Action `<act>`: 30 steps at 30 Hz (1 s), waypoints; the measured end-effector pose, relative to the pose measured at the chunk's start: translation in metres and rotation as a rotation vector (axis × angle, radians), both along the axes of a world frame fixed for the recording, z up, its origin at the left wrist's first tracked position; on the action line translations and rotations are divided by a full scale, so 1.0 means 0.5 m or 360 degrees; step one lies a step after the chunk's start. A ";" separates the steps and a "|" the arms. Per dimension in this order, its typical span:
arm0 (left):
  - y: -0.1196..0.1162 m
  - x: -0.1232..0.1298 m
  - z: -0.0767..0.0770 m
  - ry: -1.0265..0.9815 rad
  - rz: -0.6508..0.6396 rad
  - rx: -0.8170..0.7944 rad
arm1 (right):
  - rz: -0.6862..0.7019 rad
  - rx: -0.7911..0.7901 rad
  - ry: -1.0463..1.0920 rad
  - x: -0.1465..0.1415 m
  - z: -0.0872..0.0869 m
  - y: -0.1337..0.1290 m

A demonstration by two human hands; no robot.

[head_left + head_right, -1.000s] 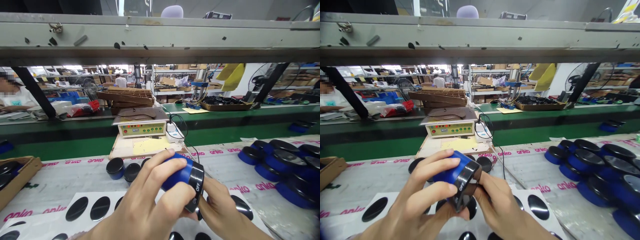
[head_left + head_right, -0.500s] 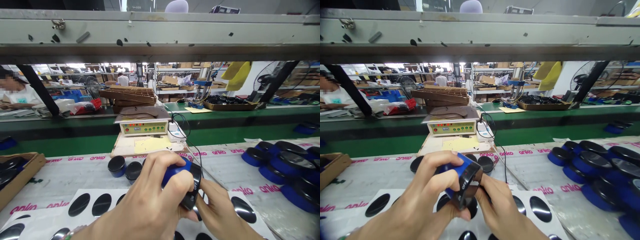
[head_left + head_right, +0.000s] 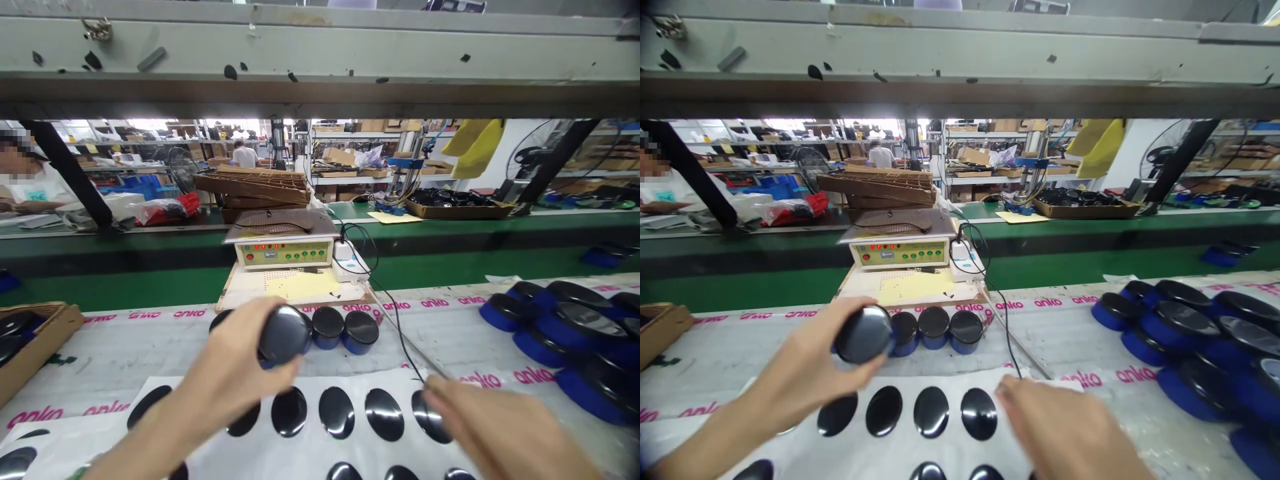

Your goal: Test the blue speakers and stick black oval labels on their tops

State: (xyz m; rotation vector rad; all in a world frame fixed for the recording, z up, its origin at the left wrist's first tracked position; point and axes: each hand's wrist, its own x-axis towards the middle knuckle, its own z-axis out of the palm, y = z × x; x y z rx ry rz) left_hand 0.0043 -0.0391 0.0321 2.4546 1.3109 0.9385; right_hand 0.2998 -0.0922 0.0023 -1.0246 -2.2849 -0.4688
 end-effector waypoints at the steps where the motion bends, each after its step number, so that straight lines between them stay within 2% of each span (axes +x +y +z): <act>1: 0.007 -0.001 -0.012 -0.0028 0.0033 -0.0021 | -0.0158 0.0040 0.0050 0.026 0.003 0.011; 3: 0.013 0.017 -0.041 -0.0009 -0.0135 -0.0198 | -0.0441 -0.0043 0.0093 0.059 0.014 0.040; 5: 0.014 0.057 -0.073 0.0062 -0.0398 -0.0386 | -0.0665 -0.0206 0.0167 0.061 0.027 0.072; 8: 0.020 0.103 -0.096 0.0161 -0.0506 -0.0461 | -0.0754 -0.0394 0.0246 0.029 0.038 0.109; 10: 0.032 0.092 -0.089 0.0201 -0.0457 -0.0404 | -0.0702 -0.0464 0.0198 0.010 0.037 0.125; 14: 0.063 -0.010 -0.069 0.0348 -0.0079 -0.0217 | -0.0541 -0.0603 0.0052 -0.026 0.033 0.154; 16: 0.073 -0.057 -0.078 0.0380 0.0025 -0.0197 | -0.0355 -0.0679 -0.0042 -0.066 0.036 0.172; 18: 0.079 -0.082 -0.094 0.0377 0.0037 -0.0185 | -0.0152 -0.0760 -0.0173 -0.125 0.040 0.192; 21: 0.075 -0.088 -0.112 0.0318 0.0076 -0.0144 | 0.0041 -0.0847 -0.0312 -0.220 0.033 0.219; 24: 0.059 -0.090 -0.108 0.0222 0.0153 -0.0101 | 0.0120 -0.0935 -0.0354 -0.278 0.010 0.242; 27: 0.045 -0.099 -0.107 0.0153 0.0168 -0.0087 | 0.0154 -0.1055 -0.0312 -0.288 -0.003 0.259; 30: 0.044 -0.105 -0.123 0.0121 0.0101 -0.0156 | 0.0142 -0.1106 -0.0155 -0.270 0.014 0.263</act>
